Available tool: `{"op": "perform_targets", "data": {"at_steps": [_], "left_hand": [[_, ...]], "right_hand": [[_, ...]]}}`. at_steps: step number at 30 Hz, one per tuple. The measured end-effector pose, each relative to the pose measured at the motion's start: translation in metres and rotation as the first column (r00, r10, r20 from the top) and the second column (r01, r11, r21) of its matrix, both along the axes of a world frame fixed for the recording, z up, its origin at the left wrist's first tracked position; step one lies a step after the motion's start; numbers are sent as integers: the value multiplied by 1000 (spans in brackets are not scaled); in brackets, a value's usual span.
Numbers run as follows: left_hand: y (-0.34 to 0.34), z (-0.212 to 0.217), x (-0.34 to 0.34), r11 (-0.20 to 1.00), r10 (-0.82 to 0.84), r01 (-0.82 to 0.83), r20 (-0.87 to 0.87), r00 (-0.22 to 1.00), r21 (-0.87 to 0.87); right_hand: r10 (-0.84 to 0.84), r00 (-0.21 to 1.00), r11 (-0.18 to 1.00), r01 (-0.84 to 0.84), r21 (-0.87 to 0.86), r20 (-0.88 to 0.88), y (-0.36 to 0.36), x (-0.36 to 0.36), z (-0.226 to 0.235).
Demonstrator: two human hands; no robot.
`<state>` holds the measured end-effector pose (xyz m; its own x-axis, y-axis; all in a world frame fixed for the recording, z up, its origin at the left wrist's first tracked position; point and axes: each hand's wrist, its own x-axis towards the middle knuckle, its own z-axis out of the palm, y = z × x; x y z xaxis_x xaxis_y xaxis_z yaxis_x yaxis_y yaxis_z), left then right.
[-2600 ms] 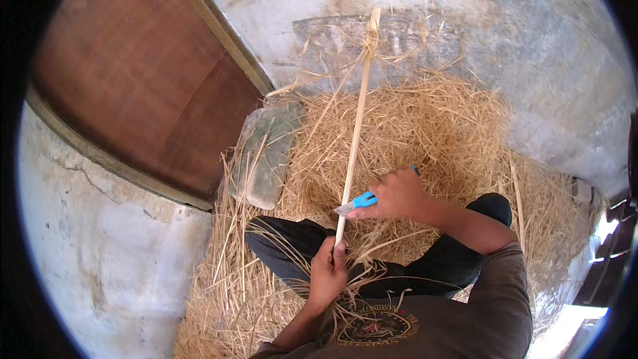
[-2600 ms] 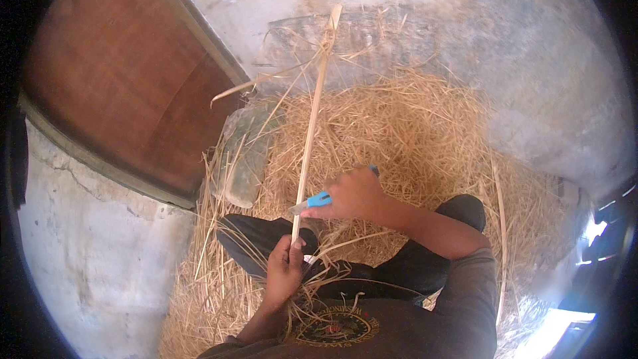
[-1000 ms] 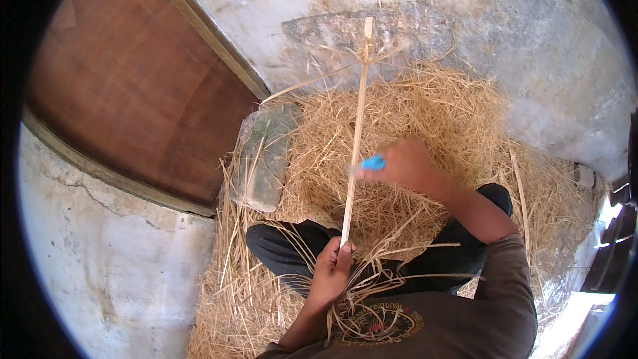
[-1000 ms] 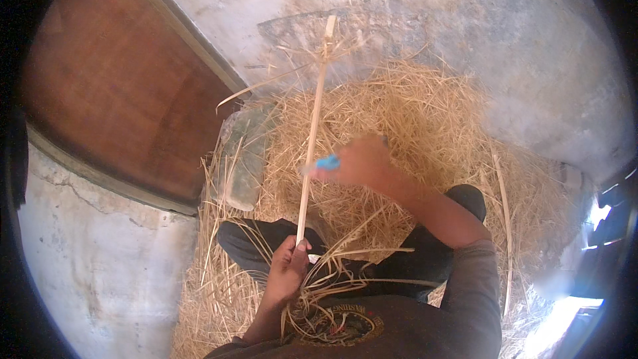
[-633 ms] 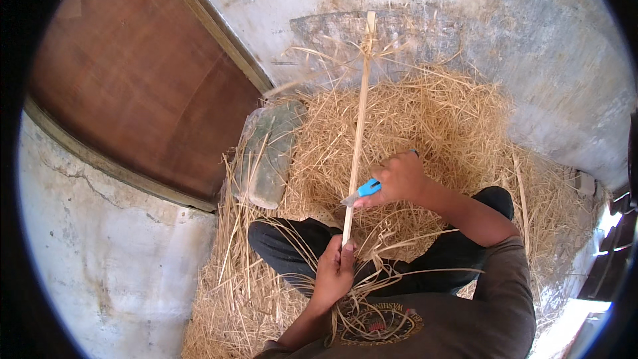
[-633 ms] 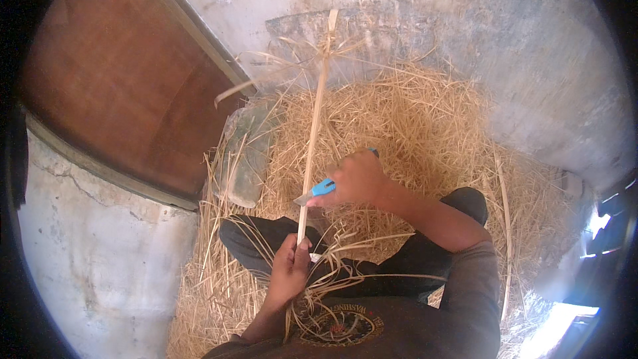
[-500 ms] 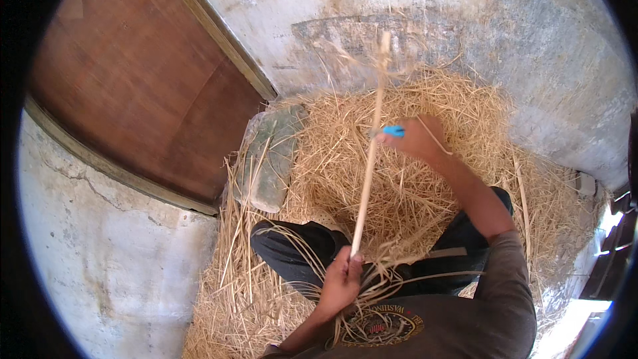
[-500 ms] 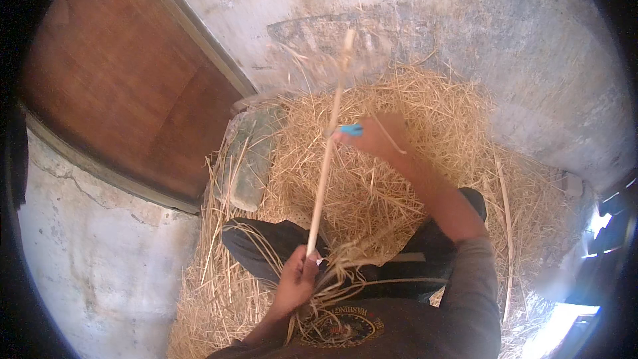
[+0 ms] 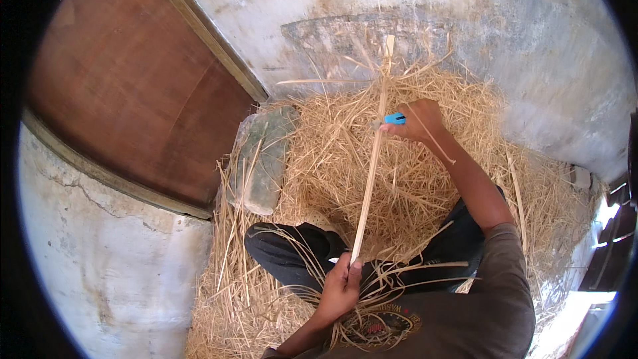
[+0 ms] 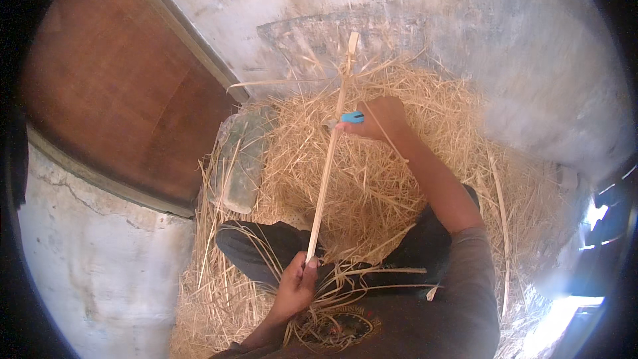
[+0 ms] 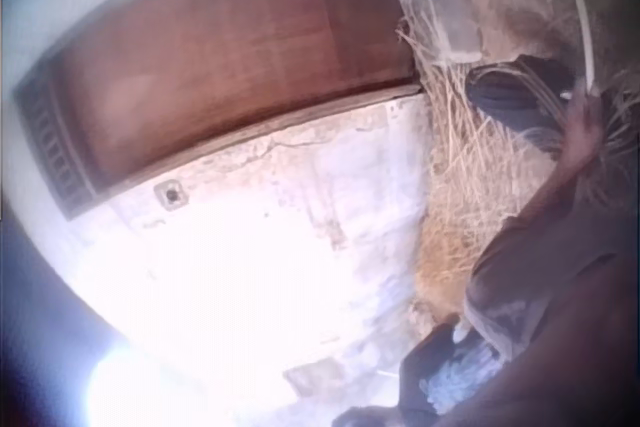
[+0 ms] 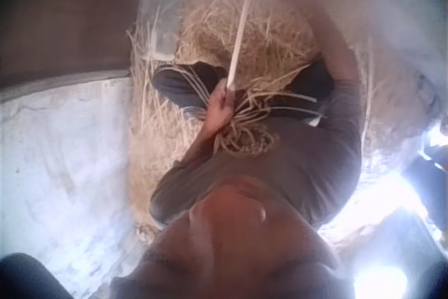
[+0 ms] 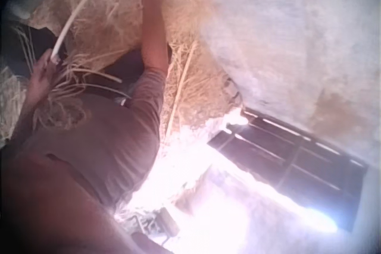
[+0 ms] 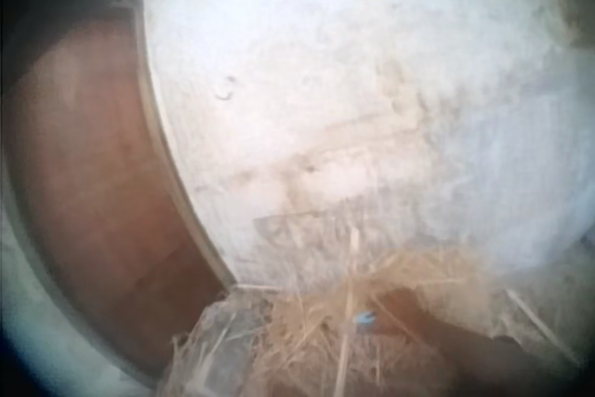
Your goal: The person sits on a pile of straw and uses a small knife to peel the outer layer off a long, thin stick. They hold the stick with their left hand and scrape downwards with the knife in their right hand, repeating the motion along the length of the stick.
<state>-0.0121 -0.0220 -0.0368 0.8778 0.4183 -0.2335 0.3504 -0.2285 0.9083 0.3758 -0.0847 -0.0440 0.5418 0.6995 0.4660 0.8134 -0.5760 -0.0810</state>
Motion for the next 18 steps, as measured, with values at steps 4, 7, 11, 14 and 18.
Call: {"op": "perform_targets", "data": {"at_steps": [4,7,11,14,18], "left_hand": [[-8,7,-9,995,-38,36,-19,999,-94],[-4,2,-9,973,3,-12,-40,999,-232],[19,2,1,794,50,-66,-44,998,-605],[34,5,12,762,33,-48,-36,999,-646],[40,11,26,633,42,-78,-66,997,-770]], "right_hand": [[-238,943,971,231,-56,-231,-16,51,1],[-266,905,964,250,-92,-333,-10,41,7],[-152,755,984,173,-29,-638,6,-8,6],[108,864,968,-204,-146,-491,2,-84,18],[409,881,903,-428,-30,-239,-14,-152,15]]}}
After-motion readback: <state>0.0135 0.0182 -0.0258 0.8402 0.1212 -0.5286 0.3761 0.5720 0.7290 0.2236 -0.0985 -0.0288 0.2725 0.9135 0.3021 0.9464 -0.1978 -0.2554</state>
